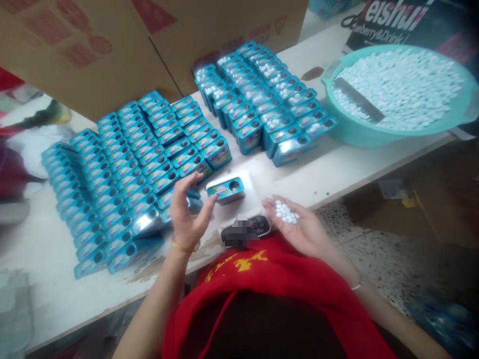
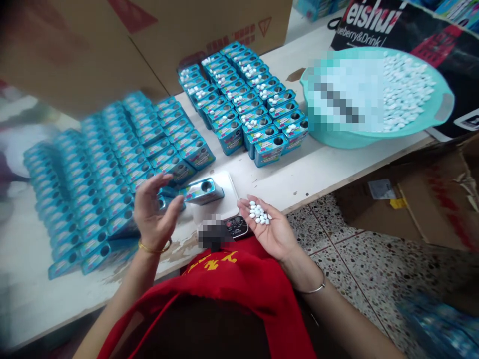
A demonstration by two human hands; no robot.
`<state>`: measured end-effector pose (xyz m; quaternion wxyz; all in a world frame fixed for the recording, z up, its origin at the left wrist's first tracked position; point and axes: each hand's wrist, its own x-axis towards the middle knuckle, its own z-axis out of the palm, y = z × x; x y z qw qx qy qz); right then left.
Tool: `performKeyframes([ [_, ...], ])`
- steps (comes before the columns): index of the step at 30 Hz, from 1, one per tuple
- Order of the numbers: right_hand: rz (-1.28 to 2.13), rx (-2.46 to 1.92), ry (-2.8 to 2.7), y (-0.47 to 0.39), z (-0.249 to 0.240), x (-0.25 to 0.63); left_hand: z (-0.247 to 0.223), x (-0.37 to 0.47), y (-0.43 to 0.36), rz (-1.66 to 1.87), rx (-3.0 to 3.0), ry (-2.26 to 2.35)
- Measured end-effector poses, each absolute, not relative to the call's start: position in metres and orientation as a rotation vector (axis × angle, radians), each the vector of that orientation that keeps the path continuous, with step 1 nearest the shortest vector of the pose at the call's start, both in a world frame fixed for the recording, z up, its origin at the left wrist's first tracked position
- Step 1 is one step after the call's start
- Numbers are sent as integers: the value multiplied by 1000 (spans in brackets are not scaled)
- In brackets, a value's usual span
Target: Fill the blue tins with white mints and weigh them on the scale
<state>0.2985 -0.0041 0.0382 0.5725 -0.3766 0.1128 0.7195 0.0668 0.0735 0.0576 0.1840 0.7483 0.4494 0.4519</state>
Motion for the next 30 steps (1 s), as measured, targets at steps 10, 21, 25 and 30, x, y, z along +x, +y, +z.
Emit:
performKeyframes([
  [10, 1640, -907, 289, -6, 42, 307, 67, 50, 73, 1297, 2237, 1468],
  [21, 1672, -893, 250, -12, 42, 302, 65, 53, 70, 1199, 2269, 1458],
  [25, 1700, -879, 234, -12, 40, 295, 53, 62, 73, 989, 2249, 1374],
  [30, 1760, -791, 209, -4, 33, 275, 54, 80, 71, 915, 2624, 1099],
])
